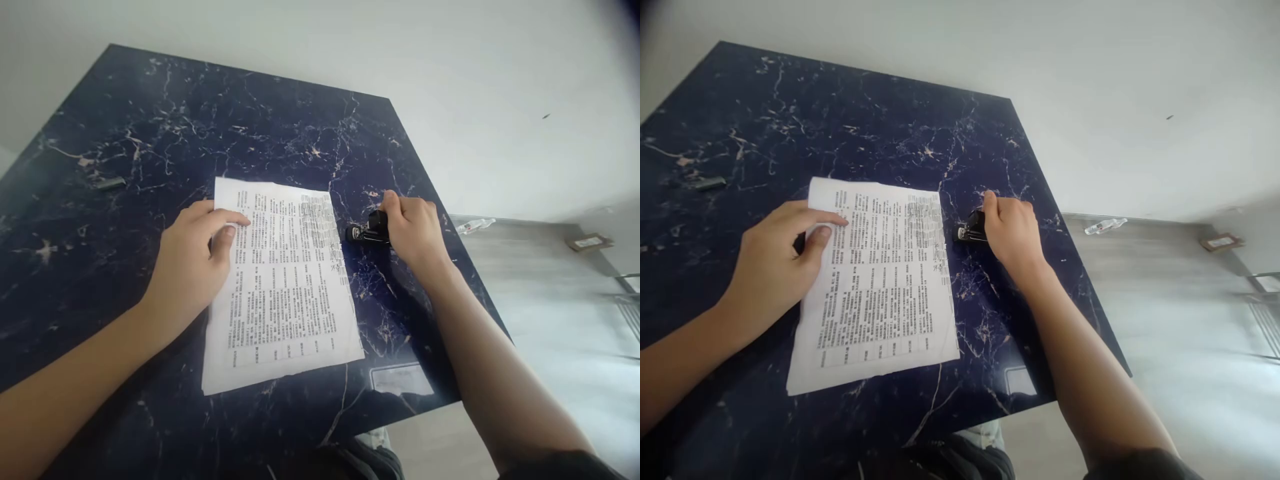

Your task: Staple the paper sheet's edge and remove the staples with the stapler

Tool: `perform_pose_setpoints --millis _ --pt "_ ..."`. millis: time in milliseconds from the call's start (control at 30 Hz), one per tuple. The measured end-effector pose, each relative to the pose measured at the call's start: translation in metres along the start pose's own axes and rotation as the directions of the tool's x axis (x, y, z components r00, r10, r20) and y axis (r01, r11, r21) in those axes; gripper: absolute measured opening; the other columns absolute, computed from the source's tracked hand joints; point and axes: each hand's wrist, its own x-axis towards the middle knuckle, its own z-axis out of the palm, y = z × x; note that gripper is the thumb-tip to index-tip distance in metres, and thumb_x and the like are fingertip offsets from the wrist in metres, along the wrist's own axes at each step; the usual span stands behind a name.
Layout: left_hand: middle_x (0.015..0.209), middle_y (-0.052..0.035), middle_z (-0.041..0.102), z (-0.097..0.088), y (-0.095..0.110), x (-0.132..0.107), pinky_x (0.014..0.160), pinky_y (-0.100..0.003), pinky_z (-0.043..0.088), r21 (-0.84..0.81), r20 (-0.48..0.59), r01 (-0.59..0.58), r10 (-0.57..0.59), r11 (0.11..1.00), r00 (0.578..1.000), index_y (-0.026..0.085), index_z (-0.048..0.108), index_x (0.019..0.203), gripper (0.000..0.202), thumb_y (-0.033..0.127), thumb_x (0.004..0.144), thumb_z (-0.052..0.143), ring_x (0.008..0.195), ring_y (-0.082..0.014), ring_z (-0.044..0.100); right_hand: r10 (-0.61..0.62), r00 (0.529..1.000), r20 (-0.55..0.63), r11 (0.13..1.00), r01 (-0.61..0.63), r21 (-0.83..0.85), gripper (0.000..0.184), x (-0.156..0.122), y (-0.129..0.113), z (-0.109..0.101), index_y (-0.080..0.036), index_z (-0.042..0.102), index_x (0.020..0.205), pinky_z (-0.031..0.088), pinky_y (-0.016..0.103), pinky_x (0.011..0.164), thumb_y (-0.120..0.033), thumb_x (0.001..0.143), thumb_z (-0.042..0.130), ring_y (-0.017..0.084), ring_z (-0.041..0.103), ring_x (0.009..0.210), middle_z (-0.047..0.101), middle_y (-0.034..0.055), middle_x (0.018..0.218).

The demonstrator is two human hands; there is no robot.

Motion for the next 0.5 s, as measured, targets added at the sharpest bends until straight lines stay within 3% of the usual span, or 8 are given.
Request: perform_pose_setpoints --millis 100,167,233,300,367,433,500 --pt "0.142 -0.0085 0.064 0.001 -0.004 0.000 0.113 -0.061 0.047 0.090 0.008 -0.027 0.027 0.996 1.000 0.027 0.075 0.116 0.024 0.024 0.098 0.061 0.135 -0.0372 0.056 0.005 0.999 0.038 1.000 -0.005 0.003 0.065 0.002 0.001 0.000 -0.024 0.056 0.064 0.042 0.041 0.072 -0.063 0.109 0.028 0.025 0.058 0.067 0.057 0.0081 0.060" --pt "0.147 -0.0074 0.060 0.001 -0.007 0.000 0.118 -0.066 0.043 0.123 -0.008 -0.062 0.063 0.990 0.998 0.031 0.075 0.119 0.026 0.025 0.096 0.063 0.143 -0.0398 0.049 -0.009 0.999 0.053 1.000 0.008 0.014 0.065 0.003 0.001 -0.002 -0.024 0.051 0.061 0.041 0.040 0.073 -0.061 0.109 0.029 0.024 0.056 0.066 0.056 0.0069 0.060" --pt "0.144 -0.0061 0.063 -0.001 -0.007 0.000 0.118 -0.063 0.046 0.090 0.021 -0.166 0.164 0.982 0.986 0.031 0.075 0.119 0.027 0.023 0.098 0.060 0.141 -0.0369 0.053 -0.048 0.997 0.066 0.998 0.045 0.046 0.063 0.002 0.000 -0.006 -0.024 0.048 0.061 0.040 0.038 0.071 -0.061 0.109 0.031 0.022 0.054 0.065 0.055 0.0052 0.060" --pt "0.135 -0.0040 0.069 -0.001 -0.006 0.001 0.114 -0.058 0.051 -0.001 0.124 -0.318 0.316 0.948 0.941 0.032 0.077 0.116 0.030 0.020 0.100 0.053 0.130 -0.0312 0.062 -0.087 0.994 0.059 0.993 0.081 0.089 0.063 0.002 -0.001 -0.013 -0.024 0.046 0.060 0.037 0.035 0.068 -0.063 0.109 0.035 0.019 0.050 0.062 0.052 0.0029 0.059" --pt "0.127 -0.0026 0.074 -0.001 -0.004 0.000 0.110 -0.055 0.055 -0.086 0.234 -0.429 0.437 0.899 0.869 0.031 0.077 0.118 0.035 0.018 0.103 0.048 0.121 -0.0270 0.068 -0.110 0.994 0.022 0.988 0.107 0.115 0.062 0.001 -0.003 -0.022 -0.024 0.042 0.059 0.034 0.034 0.064 -0.063 0.107 0.041 0.017 0.044 0.059 0.046 0.0003 0.056" --pt "0.131 -0.0035 0.073 0.001 -0.002 -0.001 0.112 -0.054 0.054 -0.108 0.299 -0.477 0.487 0.872 0.821 0.030 0.074 0.127 0.035 0.021 0.105 0.048 0.125 -0.0266 0.066 -0.152 0.988 0.014 0.980 0.149 0.134 0.061 0.001 -0.004 -0.030 -0.023 0.042 0.058 0.032 0.033 0.063 -0.062 0.106 0.046 0.015 0.040 0.058 0.044 -0.0014 0.056" --pt "0.144 -0.0066 0.067 0.002 -0.001 -0.002 0.116 -0.057 0.050 -0.086 0.346 -0.502 0.498 0.861 0.795 0.028 0.068 0.138 0.035 0.032 0.106 0.053 0.136 -0.0295 0.060 -0.246 0.963 0.114 0.958 0.224 0.177 0.057 0.002 -0.002 -0.036 -0.022 0.049 0.062 0.033 0.032 0.064 -0.061 0.104 0.049 0.014 0.044 0.061 0.052 -0.0010 0.062"
